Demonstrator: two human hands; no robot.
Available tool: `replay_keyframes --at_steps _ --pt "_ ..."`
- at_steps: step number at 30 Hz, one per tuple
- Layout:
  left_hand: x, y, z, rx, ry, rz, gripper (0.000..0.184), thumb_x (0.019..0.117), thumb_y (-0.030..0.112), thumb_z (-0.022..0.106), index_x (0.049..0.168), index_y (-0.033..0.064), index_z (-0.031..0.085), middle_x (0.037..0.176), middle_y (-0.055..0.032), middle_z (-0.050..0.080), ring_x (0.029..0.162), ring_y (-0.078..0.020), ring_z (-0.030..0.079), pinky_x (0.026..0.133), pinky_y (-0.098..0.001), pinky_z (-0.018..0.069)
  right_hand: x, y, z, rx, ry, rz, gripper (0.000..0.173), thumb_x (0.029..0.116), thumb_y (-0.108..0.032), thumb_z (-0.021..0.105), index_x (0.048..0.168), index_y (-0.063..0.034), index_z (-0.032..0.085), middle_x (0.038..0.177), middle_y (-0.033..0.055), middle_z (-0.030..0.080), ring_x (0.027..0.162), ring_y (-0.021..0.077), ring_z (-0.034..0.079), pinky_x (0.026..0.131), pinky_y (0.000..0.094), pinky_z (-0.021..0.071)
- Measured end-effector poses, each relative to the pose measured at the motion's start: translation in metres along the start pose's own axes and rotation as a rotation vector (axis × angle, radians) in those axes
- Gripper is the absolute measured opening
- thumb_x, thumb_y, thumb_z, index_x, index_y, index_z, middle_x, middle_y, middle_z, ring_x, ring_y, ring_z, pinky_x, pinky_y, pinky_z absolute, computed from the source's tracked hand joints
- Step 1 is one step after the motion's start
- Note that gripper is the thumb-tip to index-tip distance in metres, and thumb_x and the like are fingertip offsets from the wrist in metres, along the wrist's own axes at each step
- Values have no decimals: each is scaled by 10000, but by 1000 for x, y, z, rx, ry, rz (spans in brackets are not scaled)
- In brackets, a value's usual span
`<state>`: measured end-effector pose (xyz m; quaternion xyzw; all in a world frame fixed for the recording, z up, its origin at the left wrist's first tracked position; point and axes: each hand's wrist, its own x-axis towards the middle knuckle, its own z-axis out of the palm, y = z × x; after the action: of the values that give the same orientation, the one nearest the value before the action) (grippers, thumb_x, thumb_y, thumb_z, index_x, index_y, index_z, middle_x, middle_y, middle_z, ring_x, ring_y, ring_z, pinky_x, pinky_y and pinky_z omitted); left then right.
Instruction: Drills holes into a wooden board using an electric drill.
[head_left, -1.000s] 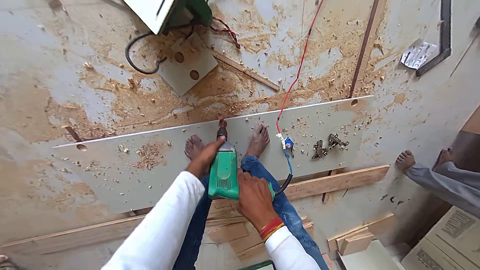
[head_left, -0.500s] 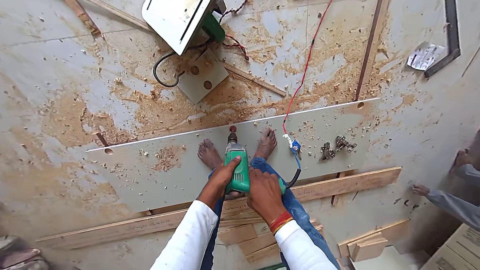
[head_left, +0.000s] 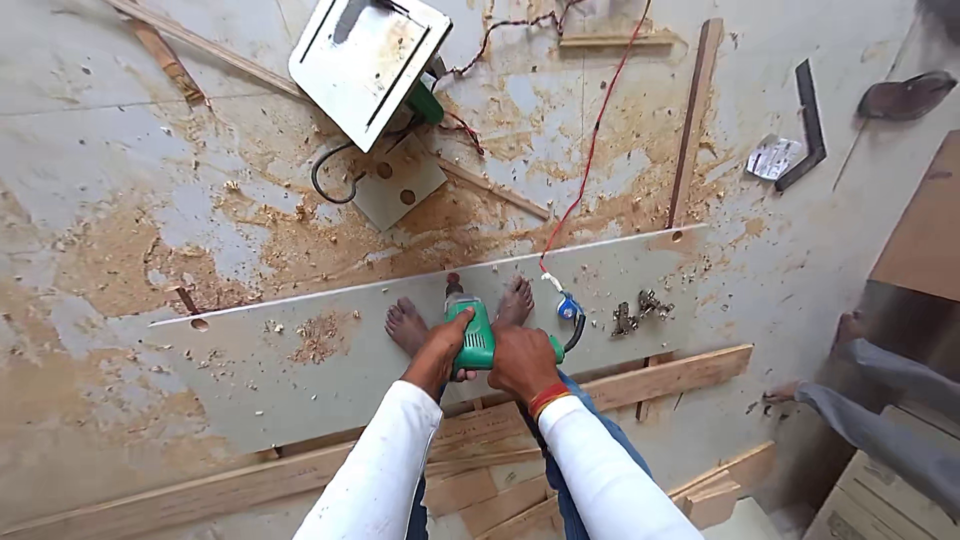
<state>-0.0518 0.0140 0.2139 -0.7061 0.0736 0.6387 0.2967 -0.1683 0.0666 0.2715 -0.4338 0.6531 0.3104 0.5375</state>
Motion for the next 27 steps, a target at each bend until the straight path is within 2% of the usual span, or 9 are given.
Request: replay_keyframes --at_steps 3,9,12,17,22,27 --pt "2 2 -1 -29 -16 -21 627 979 654 524 1184 68 611 783 -176 639 484 -218 581 408 -331 484 0 -1 -5 -16 -5 -1 489 774 -374 781 1173 -112 674 1031 108 725 982 315 692 839 543 516" --pt "7 -1 1 -98 -22 -29 626 974 654 531 1173 67 619 793 -186 642 500 -234 587 417 -347 487 5 -2 -11 -68 -29 -8 508 758 -359 785 1191 -123 661 1044 95 724 993 298 692 864 538 511" --pt "9 -7 3 -110 -26 5 645 989 658 504 1186 52 602 762 -188 635 467 -226 575 399 -336 484 6 0 -8 -78 -37 -15 506 766 -339 770 1205 -117 652 1039 99 721 998 299 688 871 536 507" --pt "9 -8 4 -99 -30 -11 667 978 678 504 1178 51 611 764 -185 632 471 -226 572 400 -339 480 5 0 -8 -68 -71 -9 561 787 -330 771 1281 -105 629 1103 108 717 1048 314 681 924 543 502" --pt "14 -13 -1 -160 -77 -17 649 992 677 461 1119 61 622 700 -170 619 429 -218 546 375 -333 461 7 -7 -11 -100 -72 -31 553 798 -304 766 1276 -73 612 1104 125 708 1055 323 673 936 547 489" --pt "14 -9 1 -175 -53 -45 660 992 682 461 1134 56 616 721 -185 626 440 -226 556 378 -335 465 10 -5 -13 -109 -78 -38 539 804 -291 764 1280 -84 618 1148 114 699 1061 315 666 940 535 488"
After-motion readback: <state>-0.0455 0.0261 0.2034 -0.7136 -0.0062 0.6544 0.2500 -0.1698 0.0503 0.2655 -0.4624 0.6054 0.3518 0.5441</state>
